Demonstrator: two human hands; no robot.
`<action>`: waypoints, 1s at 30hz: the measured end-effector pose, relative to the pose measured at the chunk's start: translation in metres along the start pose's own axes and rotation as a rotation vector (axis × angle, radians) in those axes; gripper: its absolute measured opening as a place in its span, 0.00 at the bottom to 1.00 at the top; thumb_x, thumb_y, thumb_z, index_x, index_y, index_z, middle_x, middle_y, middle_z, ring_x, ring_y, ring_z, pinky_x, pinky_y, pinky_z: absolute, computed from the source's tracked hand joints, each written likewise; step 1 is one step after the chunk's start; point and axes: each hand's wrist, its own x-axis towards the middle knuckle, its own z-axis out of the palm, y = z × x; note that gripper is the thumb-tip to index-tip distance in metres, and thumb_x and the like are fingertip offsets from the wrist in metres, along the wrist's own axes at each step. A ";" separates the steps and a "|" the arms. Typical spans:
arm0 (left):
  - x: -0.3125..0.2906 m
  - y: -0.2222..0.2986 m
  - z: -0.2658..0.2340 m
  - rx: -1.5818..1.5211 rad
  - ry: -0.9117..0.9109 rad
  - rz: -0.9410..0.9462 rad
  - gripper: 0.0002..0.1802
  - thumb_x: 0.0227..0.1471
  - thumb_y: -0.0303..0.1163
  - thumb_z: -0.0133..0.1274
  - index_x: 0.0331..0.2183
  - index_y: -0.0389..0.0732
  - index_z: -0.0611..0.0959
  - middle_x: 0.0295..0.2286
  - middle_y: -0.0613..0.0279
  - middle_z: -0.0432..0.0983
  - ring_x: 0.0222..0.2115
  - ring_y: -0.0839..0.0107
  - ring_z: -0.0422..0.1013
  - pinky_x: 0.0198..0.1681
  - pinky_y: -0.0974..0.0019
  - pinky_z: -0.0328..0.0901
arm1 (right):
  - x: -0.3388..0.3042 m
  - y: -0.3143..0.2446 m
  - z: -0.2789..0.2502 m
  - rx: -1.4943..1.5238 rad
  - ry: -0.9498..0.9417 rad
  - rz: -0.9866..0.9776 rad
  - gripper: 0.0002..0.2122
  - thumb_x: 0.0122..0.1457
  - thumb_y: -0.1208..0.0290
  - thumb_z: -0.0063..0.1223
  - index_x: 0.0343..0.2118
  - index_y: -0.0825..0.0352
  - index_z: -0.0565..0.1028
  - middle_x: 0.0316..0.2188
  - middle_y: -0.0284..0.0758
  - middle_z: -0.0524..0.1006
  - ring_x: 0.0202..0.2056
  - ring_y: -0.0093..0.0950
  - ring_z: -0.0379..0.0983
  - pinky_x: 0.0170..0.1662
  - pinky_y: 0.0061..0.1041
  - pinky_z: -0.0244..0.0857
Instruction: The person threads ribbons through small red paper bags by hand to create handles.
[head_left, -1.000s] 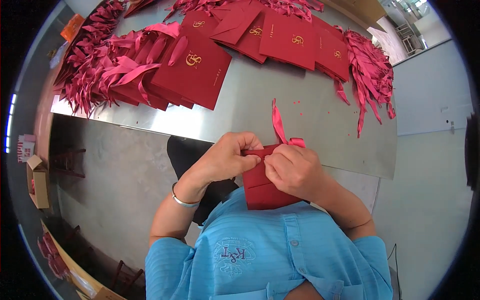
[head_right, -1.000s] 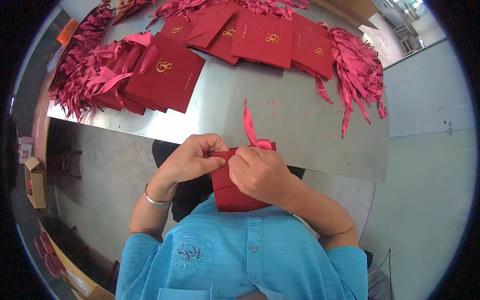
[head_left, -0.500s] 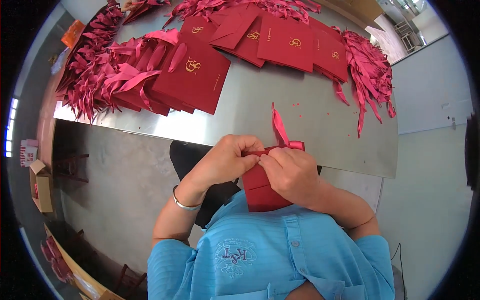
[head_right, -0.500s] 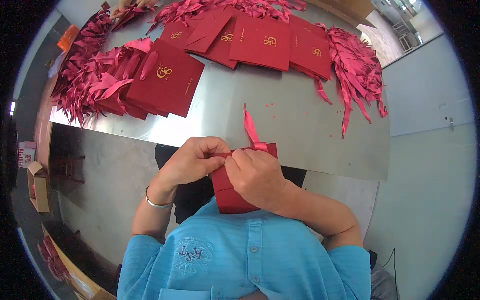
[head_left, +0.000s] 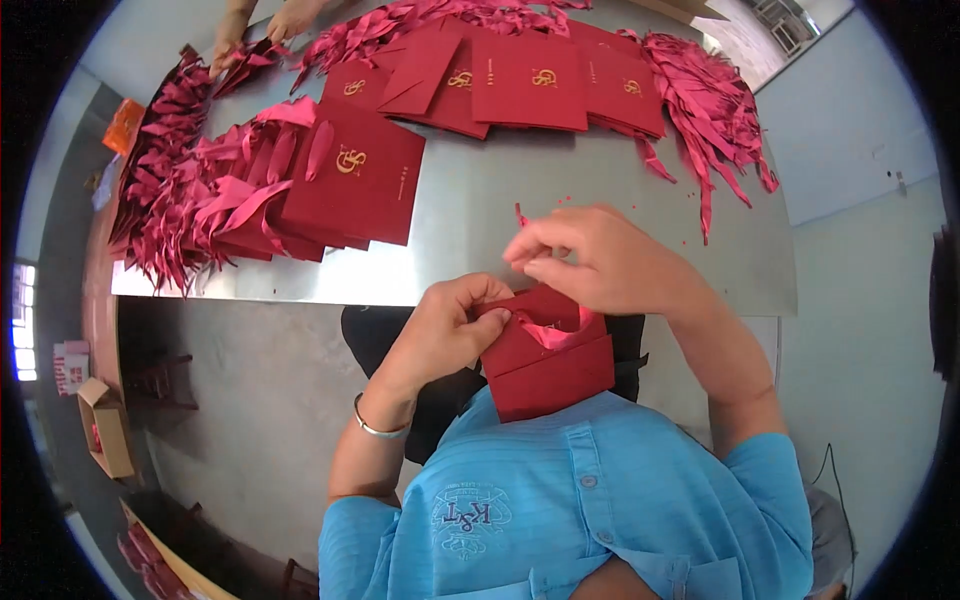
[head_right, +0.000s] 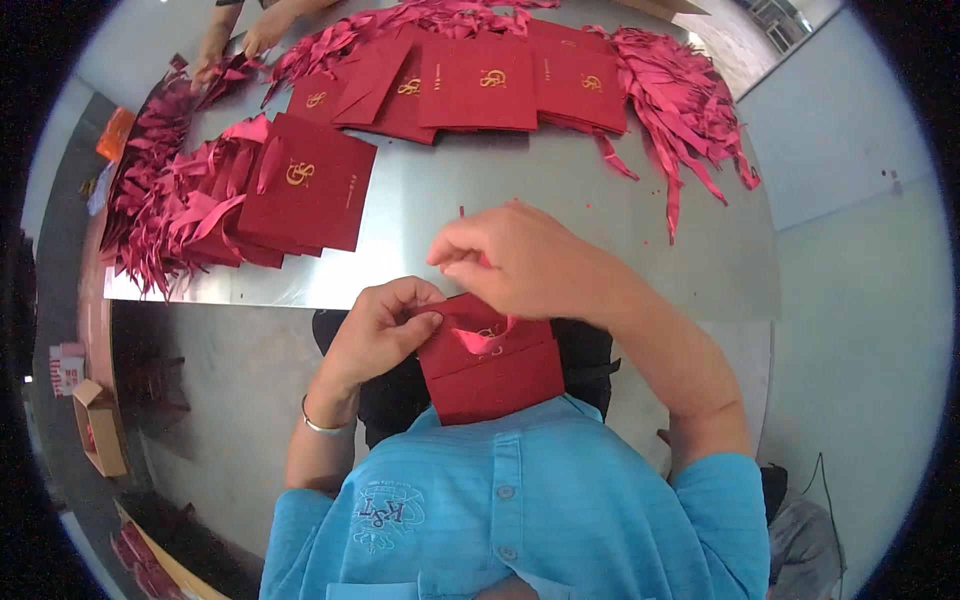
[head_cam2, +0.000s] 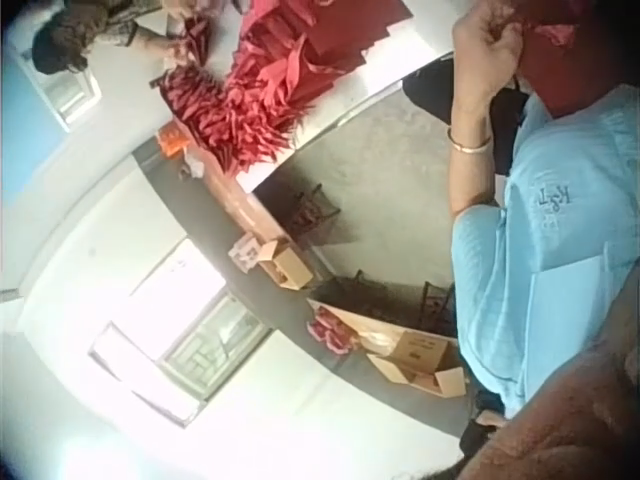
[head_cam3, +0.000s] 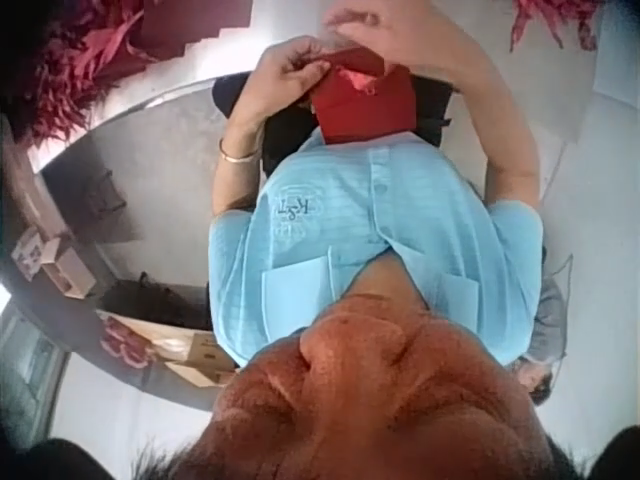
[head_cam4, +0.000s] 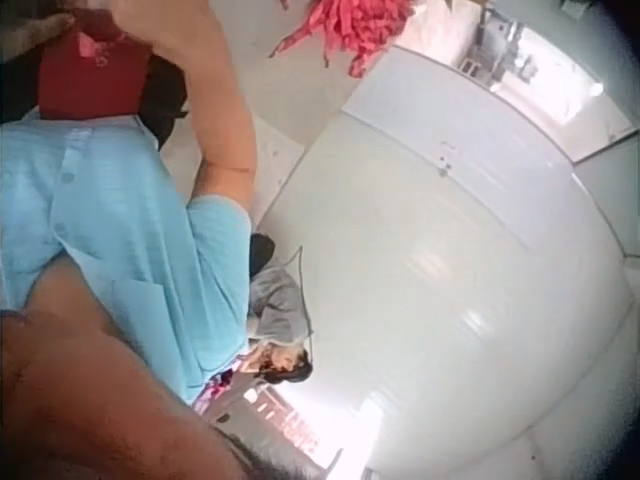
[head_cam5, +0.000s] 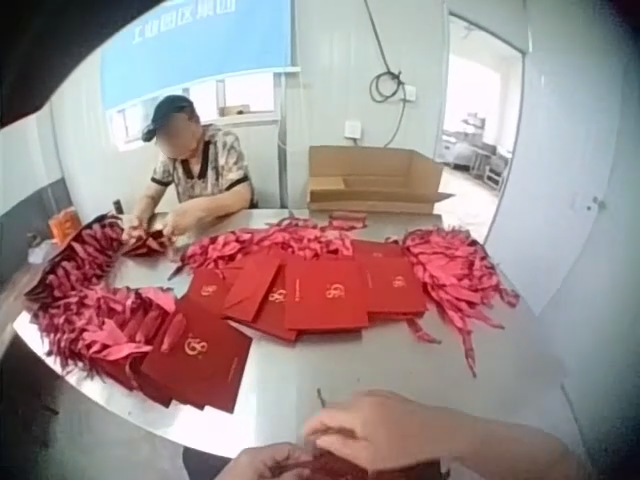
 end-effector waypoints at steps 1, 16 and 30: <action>-0.001 -0.001 0.003 0.025 0.040 0.030 0.05 0.54 0.18 0.52 0.35 0.33 0.79 0.26 0.72 0.74 0.27 0.86 0.67 0.28 0.79 0.64 | 0.008 0.004 -0.004 -0.003 0.014 0.005 0.08 0.51 0.75 0.58 0.34 0.68 0.78 0.28 0.32 0.78 0.31 0.27 0.76 0.34 0.27 0.69; -0.020 0.018 0.024 0.334 0.238 0.143 0.09 0.48 0.17 0.56 0.33 0.35 0.75 0.27 0.70 0.75 0.23 0.89 0.65 0.23 0.83 0.58 | 0.058 0.030 0.009 0.448 -0.961 0.271 0.23 0.48 0.81 0.57 0.50 0.76 0.67 0.34 0.40 0.81 0.31 0.22 0.77 0.31 0.21 0.69; -0.018 0.008 0.013 -0.018 0.127 0.058 0.08 0.49 0.14 0.54 0.34 0.33 0.76 0.29 0.66 0.76 0.30 0.84 0.70 0.31 0.81 0.65 | 0.037 0.031 0.018 0.560 -0.577 0.419 0.21 0.40 0.81 0.59 0.41 0.75 0.71 0.26 0.39 0.79 0.27 0.23 0.75 0.26 0.20 0.66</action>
